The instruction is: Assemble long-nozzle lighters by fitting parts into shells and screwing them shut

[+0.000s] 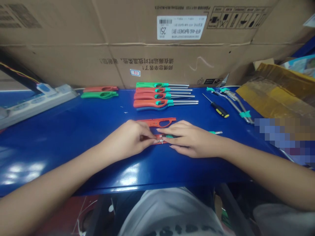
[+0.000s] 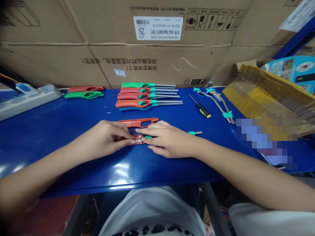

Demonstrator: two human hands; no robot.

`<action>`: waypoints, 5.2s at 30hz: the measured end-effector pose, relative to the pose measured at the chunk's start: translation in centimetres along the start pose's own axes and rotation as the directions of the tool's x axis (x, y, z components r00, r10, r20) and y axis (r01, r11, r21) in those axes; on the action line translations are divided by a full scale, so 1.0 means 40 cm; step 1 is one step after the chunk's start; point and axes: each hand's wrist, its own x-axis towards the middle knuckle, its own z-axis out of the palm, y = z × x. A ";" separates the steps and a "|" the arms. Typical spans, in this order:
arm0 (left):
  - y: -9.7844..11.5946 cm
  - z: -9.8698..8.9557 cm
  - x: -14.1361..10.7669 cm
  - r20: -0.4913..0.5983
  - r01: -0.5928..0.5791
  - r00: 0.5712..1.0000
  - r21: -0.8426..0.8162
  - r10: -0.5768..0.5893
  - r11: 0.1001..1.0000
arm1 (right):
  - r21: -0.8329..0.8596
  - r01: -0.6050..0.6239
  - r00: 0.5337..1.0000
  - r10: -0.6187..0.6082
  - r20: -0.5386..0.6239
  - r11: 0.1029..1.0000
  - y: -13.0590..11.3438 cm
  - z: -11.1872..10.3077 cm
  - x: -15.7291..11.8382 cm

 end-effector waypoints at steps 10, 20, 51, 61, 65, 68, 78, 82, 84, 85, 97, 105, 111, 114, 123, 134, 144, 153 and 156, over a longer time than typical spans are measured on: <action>0.011 0.004 0.004 0.004 0.007 1.000 -0.002 -0.007 1.000 | 0.220 -0.201 0.971 0.223 -0.080 0.955 -0.010 0.023 0.011; 0.022 0.019 0.005 -0.025 -0.089 0.996 -0.023 0.088 0.996 | 0.410 -0.312 0.905 0.399 -0.145 0.857 -0.022 0.029 0.025; 0.027 0.031 -0.004 -0.034 -0.122 0.992 0.013 0.122 0.992 | 0.354 -0.380 0.924 0.364 0.114 0.854 -0.005 -0.062 0.000; 0.026 0.028 -0.008 -0.036 -0.112 0.992 0.120 0.117 0.986 | 0.357 -0.403 0.915 0.358 0.187 0.842 0.003 -0.064 -0.005; 0.030 0.021 -0.007 -0.089 -0.181 0.976 0.159 0.196 0.971 | 0.360 -0.384 0.923 0.341 0.180 0.850 0.002 -0.065 -0.004; 0.029 0.025 -0.003 -0.072 -0.291 0.950 0.158 0.305 0.944 | 0.339 -0.397 0.918 0.359 0.172 0.853 -0.002 -0.059 -0.001; 0.008 0.050 0.003 -0.013 -0.310 0.949 0.110 0.314 0.944 | 0.340 -0.352 0.935 0.310 0.173 0.872 0.008 -0.075 -0.009; 0.011 0.048 0.001 -0.005 -0.310 0.950 0.119 0.313 0.943 | 0.347 -0.361 0.931 0.315 0.184 0.866 0.018 -0.095 -0.020; 0.011 0.047 0.001 0.006 -0.315 0.949 0.121 0.316 0.941 | 0.334 -0.382 0.920 0.323 0.219 0.861 0.021 -0.100 -0.021; 0.010 0.047 0.002 0.010 -0.316 0.948 0.122 0.317 0.941 | 0.324 -0.393 0.914 0.330 0.234 0.860 0.021 -0.101 -0.020; 0.004 0.046 0.011 -0.023 -0.318 0.948 0.026 0.318 0.948 | 0.214 -0.455 0.884 0.410 0.225 0.864 0.049 -0.143 -0.040; -0.006 0.041 0.017 -0.054 -0.298 0.954 -0.034 0.296 0.954 | 0.233 -0.610 0.780 0.522 0.345 0.758 0.070 -0.134 -0.044; -0.013 0.039 0.024 -0.070 -0.277 0.959 -0.059 0.273 0.959 | 0.241 -0.506 0.860 0.459 0.224 0.828 0.078 -0.114 -0.045; -0.015 0.048 0.026 -0.092 -0.299 0.951 -0.033 0.295 0.954 | 0.212 -0.386 0.922 0.380 0.071 0.898 0.077 -0.085 -0.037; -0.021 0.065 0.022 -0.122 -0.265 0.958 -0.046 0.258 0.963 | 0.077 -0.449 0.892 0.452 -0.017 0.890 0.094 -0.045 -0.031; -0.017 0.056 0.018 -0.077 -0.319 0.943 0.064 0.323 0.946 | -0.001 -0.484 0.875 0.484 0.002 0.875 0.087 -0.063 -0.033; -0.026 0.001 0.024 -0.307 -0.288 0.842 0.439 0.444 0.851 | 0.711 -0.515 0.656 0.754 -0.033 0.479 0.059 -0.071 -0.007; -0.021 0.004 0.014 -0.269 -0.357 0.854 0.323 0.446 0.877 | 0.523 -0.498 0.828 0.559 0.050 0.691 0.049 -0.071 -0.014; -0.021 0.010 0.011 -0.241 -0.337 0.885 0.259 0.399 0.905 | 0.343 -0.437 0.888 0.459 0.019 0.831 0.051 -0.070 -0.018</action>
